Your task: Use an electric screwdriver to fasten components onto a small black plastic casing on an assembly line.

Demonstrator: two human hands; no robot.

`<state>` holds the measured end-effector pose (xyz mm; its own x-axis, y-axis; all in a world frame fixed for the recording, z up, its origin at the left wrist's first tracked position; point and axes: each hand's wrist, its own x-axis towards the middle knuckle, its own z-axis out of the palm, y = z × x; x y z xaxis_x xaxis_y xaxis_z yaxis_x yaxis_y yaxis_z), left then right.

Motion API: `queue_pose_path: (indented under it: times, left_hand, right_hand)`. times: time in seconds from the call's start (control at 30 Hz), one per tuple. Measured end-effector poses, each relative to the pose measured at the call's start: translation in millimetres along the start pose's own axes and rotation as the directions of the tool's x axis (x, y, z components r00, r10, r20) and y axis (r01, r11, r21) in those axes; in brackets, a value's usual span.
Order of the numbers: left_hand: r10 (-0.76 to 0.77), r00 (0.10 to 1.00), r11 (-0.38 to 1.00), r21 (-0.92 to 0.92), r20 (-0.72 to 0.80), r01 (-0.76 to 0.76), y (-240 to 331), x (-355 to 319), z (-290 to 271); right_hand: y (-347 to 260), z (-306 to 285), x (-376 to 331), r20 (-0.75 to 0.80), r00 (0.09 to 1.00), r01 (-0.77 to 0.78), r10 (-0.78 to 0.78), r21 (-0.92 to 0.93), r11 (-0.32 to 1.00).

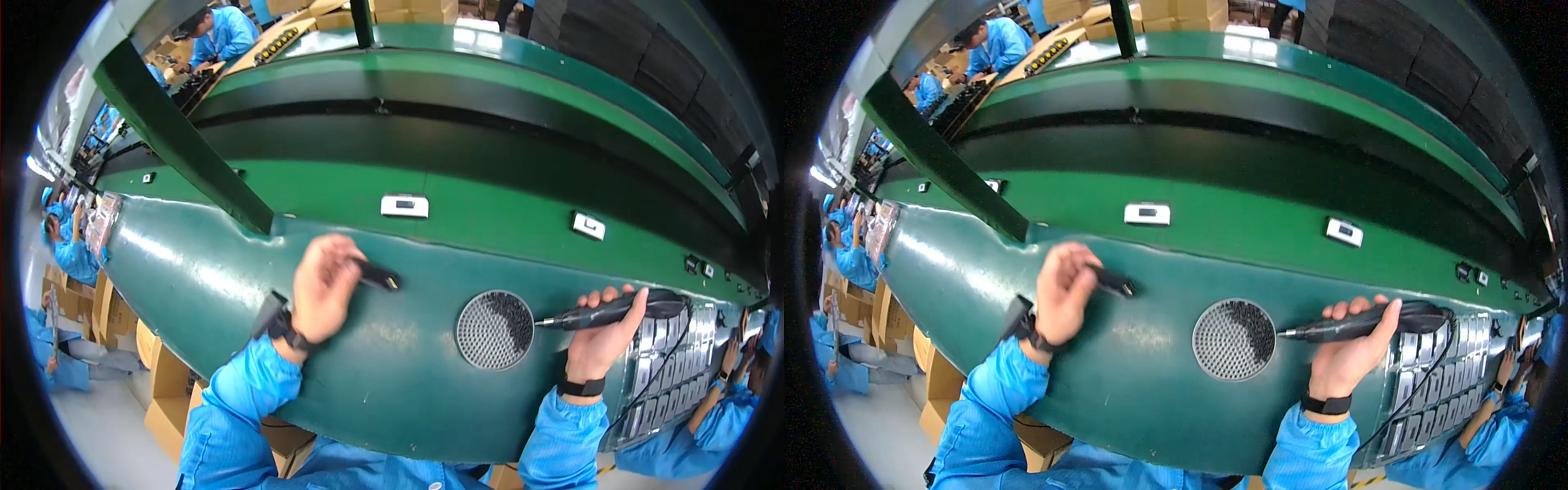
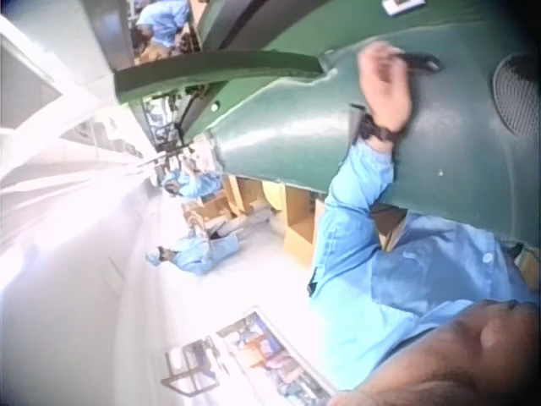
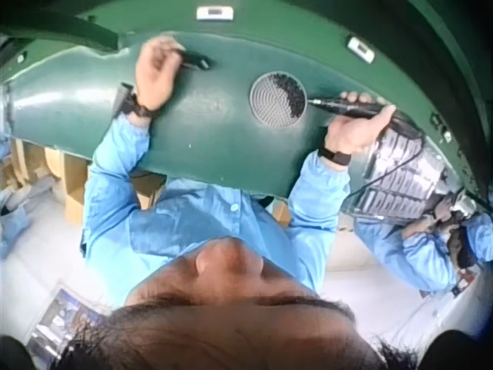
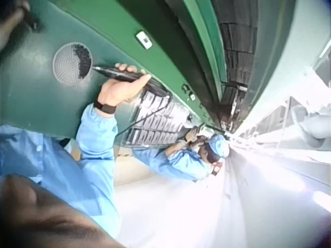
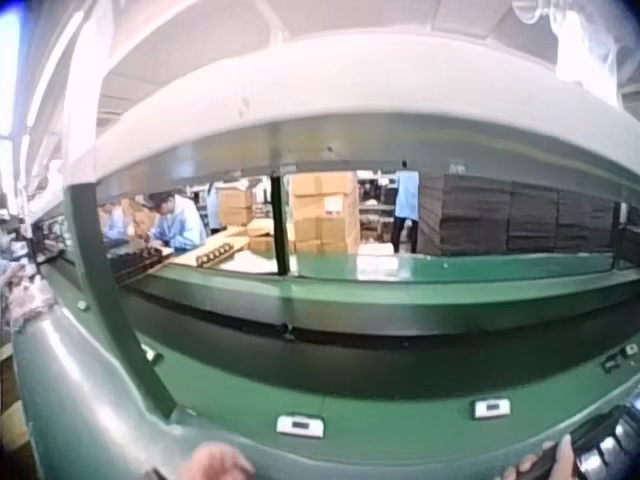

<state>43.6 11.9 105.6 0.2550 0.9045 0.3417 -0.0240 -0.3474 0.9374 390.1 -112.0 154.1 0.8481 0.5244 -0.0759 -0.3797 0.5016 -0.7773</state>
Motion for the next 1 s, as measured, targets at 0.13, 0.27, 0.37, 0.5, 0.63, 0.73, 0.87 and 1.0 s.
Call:
queue_pose_path:
  times: [0.13, 0.27, 0.37, 0.5, 0.63, 0.73, 0.87, 1.0]
  left_hand:
    - [-0.055, 0.959, 0.987, 0.127, -0.278, 0.093, -35, 68, -62]
    - [0.069, 0.957, 0.741, 0.657, -0.283, 0.141, -37, 103, -99]
    - [0.433, 0.861, 0.416, 0.907, -0.265, 0.069, -24, 97, -67]
    - [-0.043, 0.99, 0.684, 0.718, -0.131, 0.125, 30, 69, -26]
    - [0.067, 0.994, 0.478, 0.877, -0.087, 0.045, 46, 48, 3]
    - [-0.124, 0.992, 0.633, 0.767, -0.039, 0.109, 42, 46, -8]
    - [0.114, 0.993, 0.827, 0.557, -0.035, -0.075, 34, 40, -5]
    - [0.226, 0.974, 0.659, 0.737, -0.007, -0.147, 35, 39, 13]
  right_hand:
    - [-13, 9, -17, -0.022, 1.0, -0.011, 0.011, 0.005, 1.0]
    - [-21, 23, -40, -0.013, 0.999, -0.038, 0.038, -0.003, 0.999]
    - [-31, 21, -49, -0.045, 0.999, -0.02, 0.019, -0.023, 1.0]
    - [-46, 22, -64, -0.047, 0.999, -0.023, 0.022, -0.015, 1.0]
    - [-54, 24, -80, -0.04, 0.999, -0.01, 0.009, -0.018, 1.0]
    - [-55, 24, -91, -0.056, 0.998, -0.035, 0.034, -0.009, 0.999]
    - [-61, 23, -92, -0.08, 0.996, -0.025, 0.024, -0.007, 1.0]
    - [-59, 19, -73, -0.043, 0.999, -0.019, 0.02, 0.025, 0.999]
